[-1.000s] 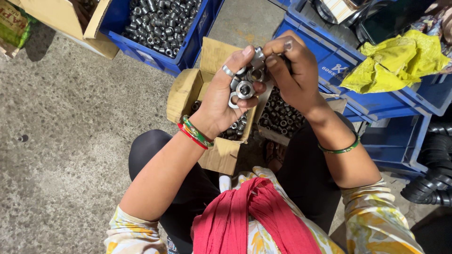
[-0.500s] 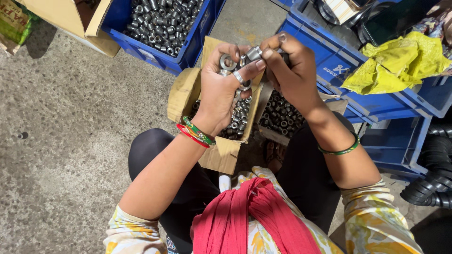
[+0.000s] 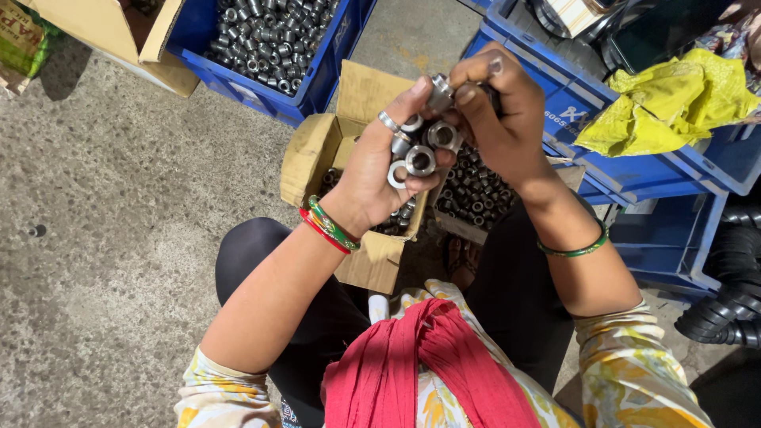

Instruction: The person sits on the floor and repeatedly picks up small cylindrical metal parts from a cardboard box, inspects them by turning them over, and places them back into the box. The hands handle the parts one at a time or in small handfuls throughout the clip.

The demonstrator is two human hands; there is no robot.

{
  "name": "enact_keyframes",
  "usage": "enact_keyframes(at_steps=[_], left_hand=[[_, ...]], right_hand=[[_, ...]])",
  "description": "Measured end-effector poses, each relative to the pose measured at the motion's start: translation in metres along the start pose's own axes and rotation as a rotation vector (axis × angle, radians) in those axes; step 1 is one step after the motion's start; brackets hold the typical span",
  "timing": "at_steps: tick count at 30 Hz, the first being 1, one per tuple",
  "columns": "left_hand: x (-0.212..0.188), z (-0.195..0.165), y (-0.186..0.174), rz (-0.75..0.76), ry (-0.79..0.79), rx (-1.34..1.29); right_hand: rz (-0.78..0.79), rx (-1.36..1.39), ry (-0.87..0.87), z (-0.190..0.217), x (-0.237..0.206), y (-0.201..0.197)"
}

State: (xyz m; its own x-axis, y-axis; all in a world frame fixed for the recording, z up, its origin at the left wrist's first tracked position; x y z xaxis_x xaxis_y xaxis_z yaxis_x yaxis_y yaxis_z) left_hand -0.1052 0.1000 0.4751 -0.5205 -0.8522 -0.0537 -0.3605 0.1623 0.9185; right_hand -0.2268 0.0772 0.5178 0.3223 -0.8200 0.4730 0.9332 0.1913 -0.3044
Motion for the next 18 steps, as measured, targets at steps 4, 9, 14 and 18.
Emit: enact_keyframes(at_steps=[4,9,14,18], left_hand=[[0.003,-0.005,-0.007,-0.047,0.092,0.075],[0.001,-0.013,-0.022,-0.234,0.214,0.263],[0.0,-0.016,-0.023,-0.249,0.25,0.296],[0.003,-0.017,-0.023,-0.219,0.224,0.17]], right_hand=[[-0.005,0.169,0.265,-0.013,0.003,0.0],[0.057,-0.043,0.12,0.01,0.012,0.011],[0.082,-0.348,-0.123,0.03,0.014,0.018],[-0.01,0.397,0.489,-0.02,0.012,0.009]])
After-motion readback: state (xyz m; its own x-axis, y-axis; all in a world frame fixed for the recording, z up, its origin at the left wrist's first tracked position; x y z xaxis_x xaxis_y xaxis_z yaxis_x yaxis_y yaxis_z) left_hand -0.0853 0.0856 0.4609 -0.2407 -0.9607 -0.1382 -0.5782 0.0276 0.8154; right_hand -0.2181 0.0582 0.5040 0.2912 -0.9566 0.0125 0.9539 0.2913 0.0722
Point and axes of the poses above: each hand's wrist, its own x-axis towards the middle knuckle, its own y-axis out of the palm, z = x × y, the point moved 7 cm from there along x, towards the middle knuckle, and after that the axes turned 10 degrees about y, right-handed, at the moved point
